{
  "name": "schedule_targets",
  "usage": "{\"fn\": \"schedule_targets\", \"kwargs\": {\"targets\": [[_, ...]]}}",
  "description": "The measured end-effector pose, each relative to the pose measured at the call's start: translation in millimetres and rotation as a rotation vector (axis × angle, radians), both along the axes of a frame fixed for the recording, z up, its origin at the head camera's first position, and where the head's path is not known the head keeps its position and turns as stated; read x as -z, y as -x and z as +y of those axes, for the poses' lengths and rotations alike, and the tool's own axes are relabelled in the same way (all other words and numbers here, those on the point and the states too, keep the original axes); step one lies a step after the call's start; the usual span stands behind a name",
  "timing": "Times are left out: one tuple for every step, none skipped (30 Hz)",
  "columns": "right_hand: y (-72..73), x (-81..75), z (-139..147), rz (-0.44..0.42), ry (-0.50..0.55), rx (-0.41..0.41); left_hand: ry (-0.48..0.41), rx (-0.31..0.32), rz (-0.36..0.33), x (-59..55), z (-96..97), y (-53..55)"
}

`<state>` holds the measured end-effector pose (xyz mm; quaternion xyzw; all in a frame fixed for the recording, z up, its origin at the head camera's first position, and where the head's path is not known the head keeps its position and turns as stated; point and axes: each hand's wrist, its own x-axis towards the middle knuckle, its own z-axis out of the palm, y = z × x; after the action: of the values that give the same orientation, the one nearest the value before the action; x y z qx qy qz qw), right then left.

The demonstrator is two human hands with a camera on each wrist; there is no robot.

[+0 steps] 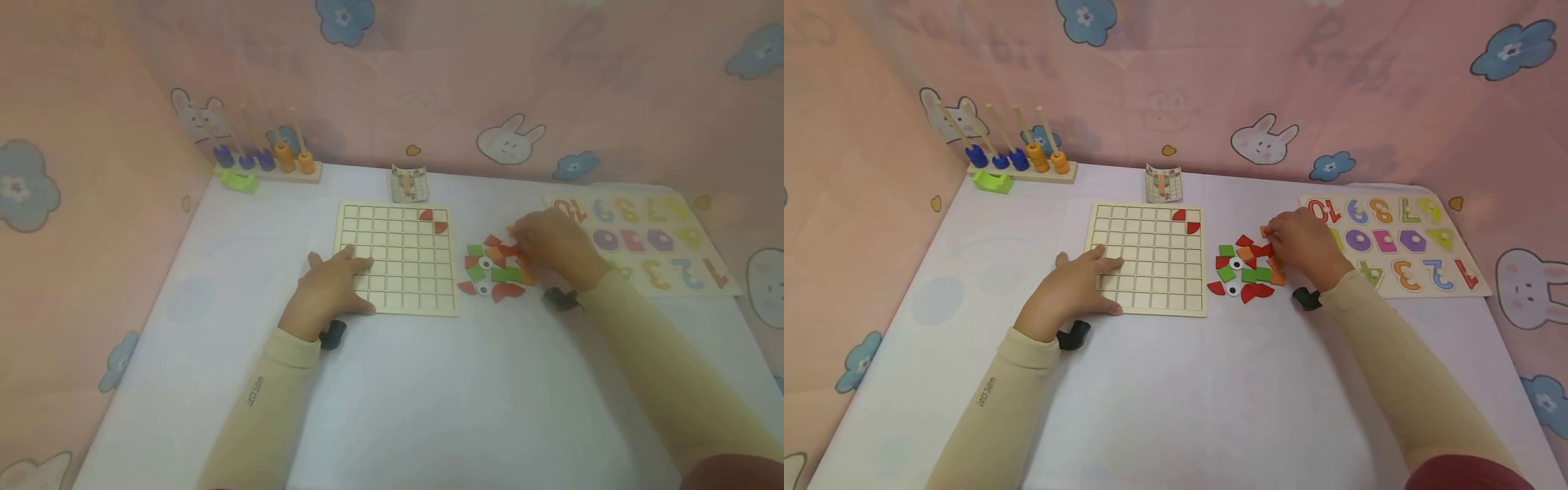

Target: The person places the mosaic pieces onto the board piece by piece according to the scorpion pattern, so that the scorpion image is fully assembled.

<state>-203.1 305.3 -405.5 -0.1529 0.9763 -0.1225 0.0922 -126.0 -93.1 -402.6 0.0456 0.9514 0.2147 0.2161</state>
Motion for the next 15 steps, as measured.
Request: {"fn": "schedule_targets", "kwargs": {"targets": [[1.6, 1.1, 0, 0.002, -0.013, 0.005, -0.002, -0.001, 0.0, -0.1, 0.0, -0.1], [2.4, 2.3, 2, 0.011, -0.004, 0.005, -0.003, -0.001, 0.0, -0.1, 0.0, -0.2], [3.5, 3.3, 2, 0.02, 0.017, 0.009, -0.005, -0.002, 0.0, -0.3, 0.1, -0.4], [4.8, 3.6, 3, 0.028, 0.038, 0.006, -0.008, -0.003, -0.001, -0.4, 0.0, -0.5], [6.9, 3.4, 4, 0.033, 0.047, -0.001, -0.009, -0.004, -0.002, -0.4, 0.0, -0.6], [8.9, 2.9, 4, 0.036, 0.038, -0.015, -0.011, -0.004, -0.004, -0.6, -0.1, -0.6], [11.7, 2.1, 5, 0.047, 0.014, -0.038, -0.011, -0.002, -0.005, -0.7, -0.2, -0.5], [14.9, 0.6, 5, 0.056, -0.02, -0.061, -0.011, -0.001, -0.007, -0.8, -0.2, -0.5], [18.1, -1.1, 5, 0.054, -0.054, -0.079, -0.011, 0.001, -0.008, -0.9, -0.2, -0.4], [21.4, -3.6, 5, 0.041, -0.101, -0.097, -0.01, 0.002, -0.009, -1.0, -0.2, -0.2], [24.5, -6.2, 4, 0.025, -0.146, -0.112, -0.007, 0.003, -0.01, -1.2, -0.3, -0.2], [27.6, -8.8, 2, 0.009, -0.177, -0.125, -0.006, 0.004, -0.011, -1.5, -0.3, -0.3], [30.8, -11.6, -1, -0.022, -0.184, -0.117, -0.004, 0.004, -0.01, -1.5, -0.4, -0.3], [33.3, -14.5, -5, -0.07, -0.163, -0.088, -0.002, 0.003, -0.011, -1.5, -0.5, -0.4], [35.9, -16.9, -11, -0.108, -0.131, -0.069, 0.0, 0.003, -0.011, -1.7, -0.6, -0.4]]}}
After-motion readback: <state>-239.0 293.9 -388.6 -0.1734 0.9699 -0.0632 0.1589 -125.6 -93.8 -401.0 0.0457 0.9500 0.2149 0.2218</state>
